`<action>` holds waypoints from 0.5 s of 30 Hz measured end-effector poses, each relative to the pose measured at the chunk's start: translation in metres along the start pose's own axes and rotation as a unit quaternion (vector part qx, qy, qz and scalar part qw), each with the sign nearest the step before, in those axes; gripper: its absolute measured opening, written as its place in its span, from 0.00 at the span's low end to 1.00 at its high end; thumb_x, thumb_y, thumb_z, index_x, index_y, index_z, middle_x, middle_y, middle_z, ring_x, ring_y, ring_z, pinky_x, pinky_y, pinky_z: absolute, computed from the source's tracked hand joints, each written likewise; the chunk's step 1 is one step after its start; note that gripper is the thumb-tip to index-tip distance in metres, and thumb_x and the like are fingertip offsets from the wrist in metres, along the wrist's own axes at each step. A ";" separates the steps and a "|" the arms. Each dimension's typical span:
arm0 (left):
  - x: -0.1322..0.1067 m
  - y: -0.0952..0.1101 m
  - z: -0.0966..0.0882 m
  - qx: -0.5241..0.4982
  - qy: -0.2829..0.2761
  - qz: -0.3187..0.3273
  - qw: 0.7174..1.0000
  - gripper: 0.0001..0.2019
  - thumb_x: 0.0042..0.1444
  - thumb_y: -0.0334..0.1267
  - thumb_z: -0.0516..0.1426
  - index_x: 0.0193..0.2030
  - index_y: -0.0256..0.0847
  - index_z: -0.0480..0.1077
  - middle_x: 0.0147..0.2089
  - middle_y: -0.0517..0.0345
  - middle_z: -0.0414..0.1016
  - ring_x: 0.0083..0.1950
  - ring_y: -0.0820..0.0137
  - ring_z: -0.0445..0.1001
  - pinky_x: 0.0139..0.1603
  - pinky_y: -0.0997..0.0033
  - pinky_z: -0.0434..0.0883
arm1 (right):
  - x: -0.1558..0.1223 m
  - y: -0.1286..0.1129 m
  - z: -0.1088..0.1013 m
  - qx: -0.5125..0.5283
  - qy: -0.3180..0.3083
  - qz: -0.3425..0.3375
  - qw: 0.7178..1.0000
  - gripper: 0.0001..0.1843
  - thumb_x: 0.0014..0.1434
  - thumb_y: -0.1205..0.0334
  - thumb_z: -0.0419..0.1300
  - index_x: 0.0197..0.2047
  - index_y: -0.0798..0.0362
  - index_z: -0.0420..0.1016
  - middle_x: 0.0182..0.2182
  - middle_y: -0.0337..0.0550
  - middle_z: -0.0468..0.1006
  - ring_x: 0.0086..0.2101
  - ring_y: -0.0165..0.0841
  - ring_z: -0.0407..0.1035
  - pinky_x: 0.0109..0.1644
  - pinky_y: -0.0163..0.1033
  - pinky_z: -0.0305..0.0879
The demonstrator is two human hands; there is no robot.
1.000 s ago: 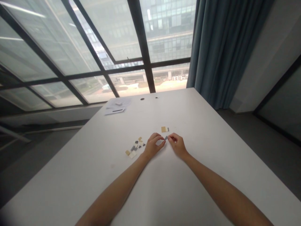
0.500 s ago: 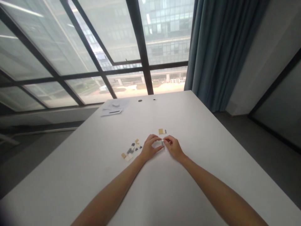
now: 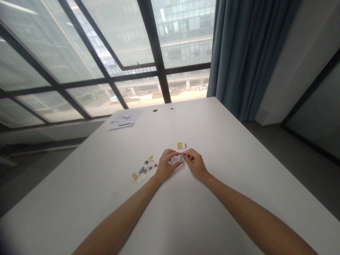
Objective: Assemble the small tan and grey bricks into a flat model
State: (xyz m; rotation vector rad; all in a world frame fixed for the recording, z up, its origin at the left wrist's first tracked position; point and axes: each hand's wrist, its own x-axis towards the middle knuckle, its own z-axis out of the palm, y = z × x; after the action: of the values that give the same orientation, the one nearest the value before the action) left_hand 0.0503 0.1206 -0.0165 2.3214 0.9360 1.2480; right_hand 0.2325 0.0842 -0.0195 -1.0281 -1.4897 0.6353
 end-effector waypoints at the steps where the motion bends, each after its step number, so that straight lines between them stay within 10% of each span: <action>1: 0.000 0.000 0.000 0.000 -0.004 0.003 1.000 0.16 0.55 0.44 0.66 0.50 0.44 0.76 0.44 0.52 0.74 0.48 0.64 0.70 0.45 0.65 0.70 | 0.000 0.000 0.000 0.002 0.002 0.000 1.000 0.09 0.62 0.63 0.59 0.42 0.50 0.81 0.37 0.44 0.78 0.37 0.34 0.71 0.35 0.36 0.64; 15: 0.000 0.001 -0.003 -0.029 -0.008 0.012 0.999 0.12 0.59 0.40 0.63 0.49 0.47 0.79 0.37 0.55 0.76 0.41 0.67 0.70 0.44 0.65 0.69 | -0.001 0.004 -0.002 0.002 0.022 0.036 0.999 0.06 0.59 0.59 0.63 0.37 0.51 0.80 0.33 0.42 0.78 0.32 0.33 0.68 0.34 0.38 0.62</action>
State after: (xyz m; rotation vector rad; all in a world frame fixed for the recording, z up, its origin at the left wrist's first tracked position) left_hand 0.0480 0.1204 -0.0141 2.3005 0.8573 1.2474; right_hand 0.2354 0.0851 -0.0230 -1.0893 -1.4183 0.6624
